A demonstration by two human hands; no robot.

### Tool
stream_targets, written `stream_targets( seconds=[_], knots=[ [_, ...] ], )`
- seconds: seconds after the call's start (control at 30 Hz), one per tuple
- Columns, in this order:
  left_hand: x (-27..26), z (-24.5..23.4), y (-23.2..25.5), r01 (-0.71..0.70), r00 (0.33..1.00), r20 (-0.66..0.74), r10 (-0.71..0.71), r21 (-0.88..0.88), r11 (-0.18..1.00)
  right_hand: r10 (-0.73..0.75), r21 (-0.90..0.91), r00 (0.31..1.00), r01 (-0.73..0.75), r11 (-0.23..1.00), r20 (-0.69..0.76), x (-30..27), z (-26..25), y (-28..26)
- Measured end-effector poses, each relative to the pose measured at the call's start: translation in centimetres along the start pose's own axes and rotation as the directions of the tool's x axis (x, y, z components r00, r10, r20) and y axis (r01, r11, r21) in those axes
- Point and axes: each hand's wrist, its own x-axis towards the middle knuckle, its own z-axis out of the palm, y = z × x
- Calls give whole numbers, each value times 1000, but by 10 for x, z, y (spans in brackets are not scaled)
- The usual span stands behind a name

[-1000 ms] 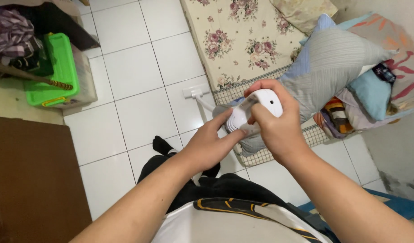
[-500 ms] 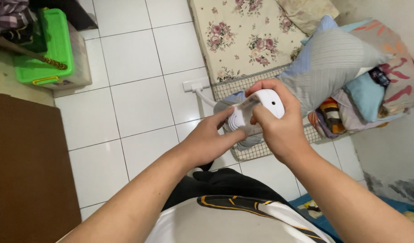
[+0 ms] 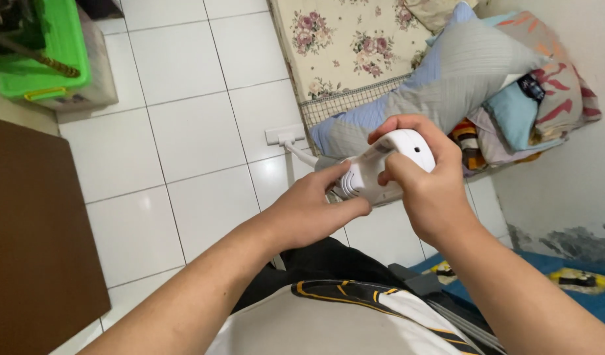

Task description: Checking and assembling the components of a small handheld vacuum cleaner.

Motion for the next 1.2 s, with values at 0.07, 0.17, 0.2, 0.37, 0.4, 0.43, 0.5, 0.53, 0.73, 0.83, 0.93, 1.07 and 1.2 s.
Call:
stream_targets(
  seconds=[0.07,0.17,0.2,0.37,0.4,0.43,0.5,0.53,0.73,0.83,0.93,1.07,1.2],
  knots=[
    [-12,4,-2,-12,1000,12,12,0,1000,12,8,1000,-12,1000,-6,-12,3,-3],
    [-29,10,-6,0,999,34,0,12,1000,21,25,1000,-21,999,-22,-31,8,-5],
    [-36,13,-7,22,999,37,-23,20,1000,16,31,1000,-15,999,-25,-37,9,-6],
    [-44,21,-25,-36,999,33,36,14,999,-32,11,999,32,999,-11,-49,16,1],
    [-44,21,-26,-26,999,40,25,26,999,-38,0,999,38,999,-8,-50,18,3],
    [-40,23,-32,-28,999,38,27,26,999,-40,-1,999,40,999,-7,-48,18,11],
    [-30,28,-44,-52,998,35,50,64,997,-126,-14,992,127,992,16,-41,16,26],
    [-25,30,-50,-59,998,32,57,65,996,-134,-16,991,134,991,16,-40,18,30],
    [-32,31,-56,-29,1000,13,28,55,998,-209,-85,977,212,974,35,-44,29,32],
    [-46,29,-59,-131,991,-10,132,42,990,-145,-63,989,146,987,28,-51,32,18],
    [-68,27,-42,-89,996,33,88,19,996,-108,-11,993,109,994,37,-63,28,5],
    [-72,36,-39,-42,998,50,39,57,998,-119,-51,991,122,991,60,-68,20,7],
    [-50,42,-41,-38,999,18,37,48,998,-161,-37,983,164,986,89,-49,8,24]
  ],
)
